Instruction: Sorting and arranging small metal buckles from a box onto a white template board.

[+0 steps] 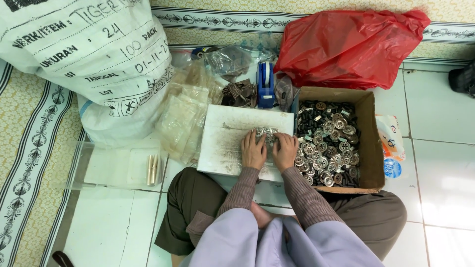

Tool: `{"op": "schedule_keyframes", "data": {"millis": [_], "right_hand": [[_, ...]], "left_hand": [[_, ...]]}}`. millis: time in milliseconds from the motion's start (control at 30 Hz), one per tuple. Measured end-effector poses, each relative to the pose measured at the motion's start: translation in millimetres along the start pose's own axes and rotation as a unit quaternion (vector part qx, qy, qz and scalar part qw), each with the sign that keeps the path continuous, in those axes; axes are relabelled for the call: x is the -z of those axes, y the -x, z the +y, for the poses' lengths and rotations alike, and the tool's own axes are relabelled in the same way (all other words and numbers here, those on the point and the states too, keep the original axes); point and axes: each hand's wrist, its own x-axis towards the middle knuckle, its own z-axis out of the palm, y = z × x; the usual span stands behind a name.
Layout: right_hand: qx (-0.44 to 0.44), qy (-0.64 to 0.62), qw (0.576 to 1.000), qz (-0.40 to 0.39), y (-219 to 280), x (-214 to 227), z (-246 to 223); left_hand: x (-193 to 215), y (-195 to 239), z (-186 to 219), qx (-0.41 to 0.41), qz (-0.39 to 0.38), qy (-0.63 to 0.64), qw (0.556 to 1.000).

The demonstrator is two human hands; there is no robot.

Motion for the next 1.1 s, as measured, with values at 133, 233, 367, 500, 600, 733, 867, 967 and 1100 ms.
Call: {"op": "schedule_keyframes", "data": {"millis": [133, 233, 367, 500, 600, 733, 867, 967, 1100], "right_hand": [[0.009, 0.02, 1.0, -0.013, -1, 8, -6], [0.008, 0.018, 1.0, -0.016, -2, 10, -8], [0.013, 0.021, 1.0, -0.016, -4, 15, -14], [0.017, 0.022, 1.0, -0.011, -6, 16, -15], [0.021, 0.026, 0.999, -0.003, -8, 20, -20], [0.024, 0.021, 0.999, -0.017, -5, 13, -13], [-0.047, -0.112, 0.993, 0.007, -3, 6, -4], [-0.158, -0.293, 0.942, 0.042, -1, 19, 0], [-0.327, -0.495, 0.802, 0.068, -7, 63, 18]], "left_hand": [[-5, 1, -1, 0.001, 0.008, -0.01, 1.0], [-5, 2, -1, 0.013, 0.024, -0.01, 1.0], [-11, 4, -2, 0.011, 0.033, -0.01, 0.999], [-18, 5, -4, 0.007, -0.004, -0.014, 1.0], [-21, 7, -6, 0.008, -0.01, -0.021, 1.0], [-17, 5, -5, 0.011, -0.016, -0.024, 1.0], [-3, 1, 1, 0.033, -0.017, 0.024, 0.999], [19, -4, 9, 0.084, 0.019, 0.14, 0.986], [25, -7, 9, 0.184, 0.099, 0.269, 0.94]]}}
